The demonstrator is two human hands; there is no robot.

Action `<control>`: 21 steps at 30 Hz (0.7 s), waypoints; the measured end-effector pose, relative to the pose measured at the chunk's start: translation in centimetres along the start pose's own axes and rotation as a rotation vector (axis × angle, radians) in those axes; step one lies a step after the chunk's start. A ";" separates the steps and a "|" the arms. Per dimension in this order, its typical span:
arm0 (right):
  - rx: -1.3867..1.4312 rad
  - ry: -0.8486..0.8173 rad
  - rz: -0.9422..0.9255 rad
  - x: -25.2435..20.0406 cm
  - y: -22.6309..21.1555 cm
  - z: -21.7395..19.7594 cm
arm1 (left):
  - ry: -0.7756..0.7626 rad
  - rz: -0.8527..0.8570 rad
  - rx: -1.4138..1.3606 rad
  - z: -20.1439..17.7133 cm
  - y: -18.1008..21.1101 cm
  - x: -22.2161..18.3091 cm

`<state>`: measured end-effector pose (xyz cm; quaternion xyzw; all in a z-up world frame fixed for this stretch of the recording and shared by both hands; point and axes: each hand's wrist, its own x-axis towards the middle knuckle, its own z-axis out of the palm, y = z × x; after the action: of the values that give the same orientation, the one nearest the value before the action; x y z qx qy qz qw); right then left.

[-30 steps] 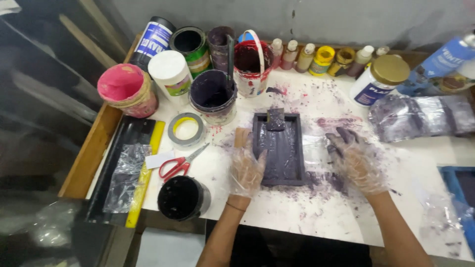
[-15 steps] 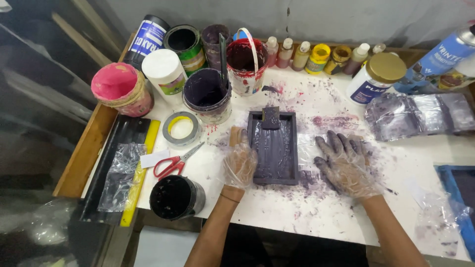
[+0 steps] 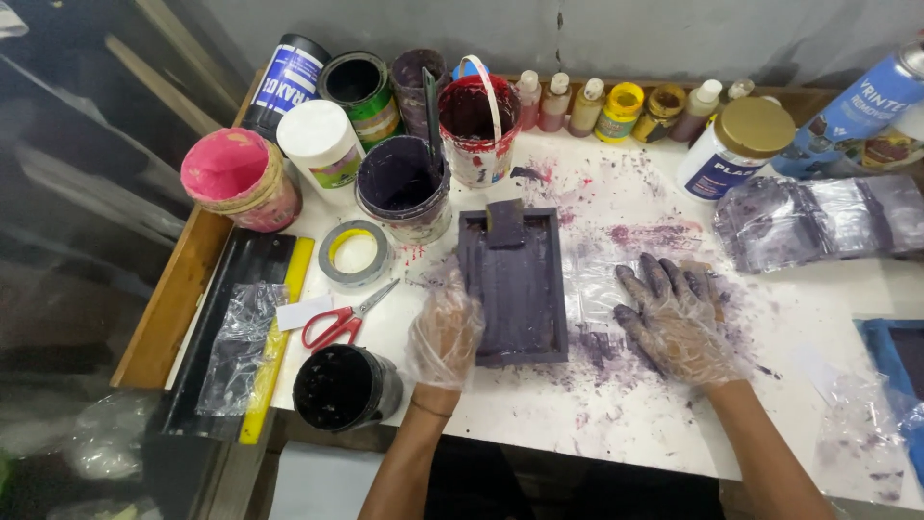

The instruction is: Applying purple ink to small transparent film strips and arranging them in a black tray.

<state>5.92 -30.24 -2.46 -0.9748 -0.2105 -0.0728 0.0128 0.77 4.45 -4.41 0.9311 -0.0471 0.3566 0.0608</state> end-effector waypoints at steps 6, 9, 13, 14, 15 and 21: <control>-0.011 -0.046 0.025 -0.1 0.4 0.7 | 0.446 0.301 0.337 10.2 -6.8 -8.6; -0.039 -0.037 0.019 0.0 0.3 0.5 | 0.265 0.102 0.285 7.3 -5.5 -7.7; -0.024 -0.026 0.019 -0.1 -0.1 -0.3 | -0.073 -0.228 0.207 -0.8 -2.1 -1.9; -0.028 -0.017 0.014 -0.2 -0.3 -0.5 | -0.139 -0.266 0.210 -2.8 -1.4 0.2; -0.026 -0.017 0.015 -0.2 -0.2 -0.5 | -0.140 -0.264 0.211 -4.9 -0.4 1.7; -0.011 -0.001 0.005 -0.1 -0.1 -0.1 | -0.359 -0.329 0.263 -8.8 1.5 5.1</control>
<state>5.78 -30.17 -2.35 -0.9754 -0.2077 -0.0735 0.0075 -1.44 4.05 5.59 0.9744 0.1414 0.1743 -0.0126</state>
